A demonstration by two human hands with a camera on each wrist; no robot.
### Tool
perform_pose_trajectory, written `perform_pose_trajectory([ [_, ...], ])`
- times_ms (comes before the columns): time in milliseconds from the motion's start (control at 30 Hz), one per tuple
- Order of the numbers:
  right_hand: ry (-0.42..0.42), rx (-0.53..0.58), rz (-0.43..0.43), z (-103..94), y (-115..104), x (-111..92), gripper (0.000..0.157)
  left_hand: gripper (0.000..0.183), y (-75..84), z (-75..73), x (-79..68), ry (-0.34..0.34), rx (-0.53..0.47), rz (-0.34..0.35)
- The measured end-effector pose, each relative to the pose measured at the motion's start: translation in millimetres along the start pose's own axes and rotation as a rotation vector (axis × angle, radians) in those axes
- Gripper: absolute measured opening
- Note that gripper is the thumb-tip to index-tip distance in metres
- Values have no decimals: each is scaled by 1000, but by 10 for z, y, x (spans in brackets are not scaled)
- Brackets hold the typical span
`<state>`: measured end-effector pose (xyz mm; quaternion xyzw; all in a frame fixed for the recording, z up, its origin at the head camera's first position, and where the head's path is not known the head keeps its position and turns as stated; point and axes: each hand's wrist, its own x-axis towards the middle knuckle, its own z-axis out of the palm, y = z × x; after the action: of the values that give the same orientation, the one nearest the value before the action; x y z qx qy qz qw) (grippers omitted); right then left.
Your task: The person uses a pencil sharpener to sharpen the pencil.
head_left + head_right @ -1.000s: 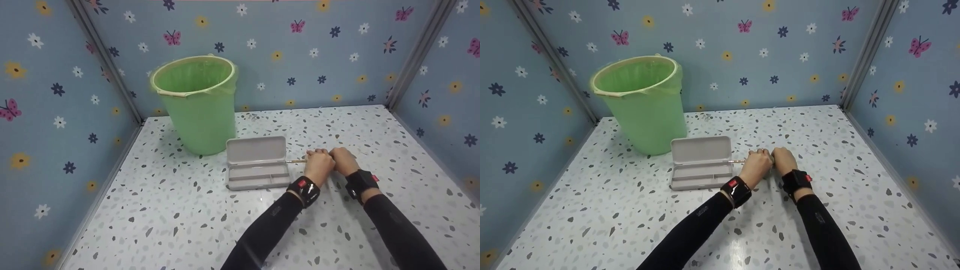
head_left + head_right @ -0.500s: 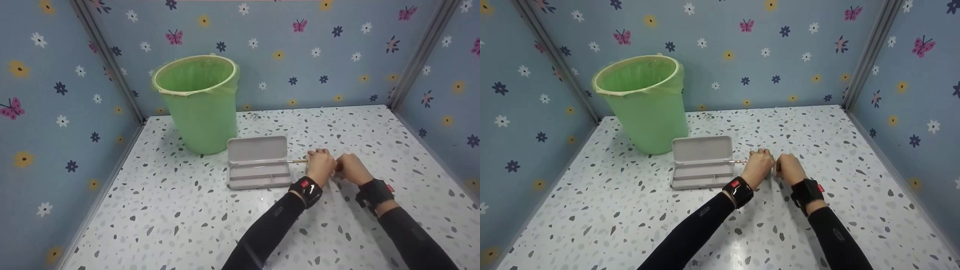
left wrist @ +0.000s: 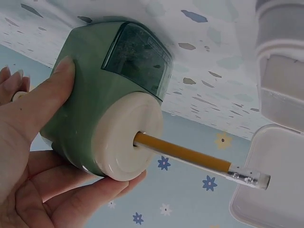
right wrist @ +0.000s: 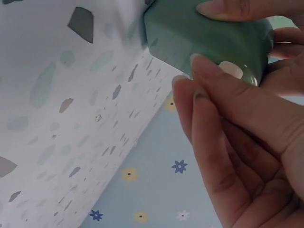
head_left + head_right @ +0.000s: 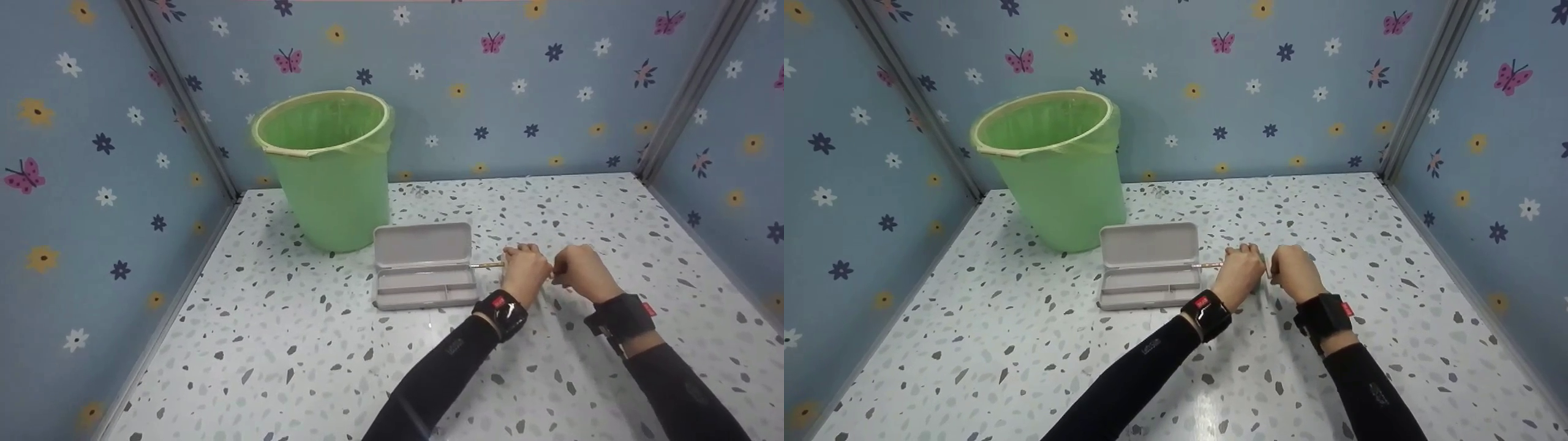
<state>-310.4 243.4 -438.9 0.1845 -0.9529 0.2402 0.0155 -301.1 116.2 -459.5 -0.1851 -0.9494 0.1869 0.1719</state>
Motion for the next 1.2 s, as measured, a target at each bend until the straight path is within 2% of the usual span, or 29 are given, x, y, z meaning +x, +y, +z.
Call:
perform_pose_trajectory([
  [133, 36, -12, -4, -65, -38, -1, 11, 41, 22, 5, -4, 24, -5, -21],
  [267, 66, -9, 30, -128, -73, 50, 7, 39, 30, 8, 0, 45, 13, -3],
  [367, 114, -7, 37, -162, -83, 141, 5, 39, 20, 5, 7, 62, 33, 8],
  [567, 185, -42, -7, -145, -70, 371, 8, 44, -20, 4, 7, 72, 36, -6],
  [767, 163, -30, 6, -83, 10, 518, 8, 41, -22, 37, 10, 86, 48, -12],
  [1000, 165, -45, -28, 54, 124, 632, 11, 33, -31, 53, 9, 106, 68, -17],
  [1100, 136, -65, -26, 189, 204, 629, 14, 34, -20, 54, 14, 90, 68, -13],
  [1200, 66, -78, -26, 317, 285, 580, 16, 34, -1, 51, 8, 56, 64, -3],
])
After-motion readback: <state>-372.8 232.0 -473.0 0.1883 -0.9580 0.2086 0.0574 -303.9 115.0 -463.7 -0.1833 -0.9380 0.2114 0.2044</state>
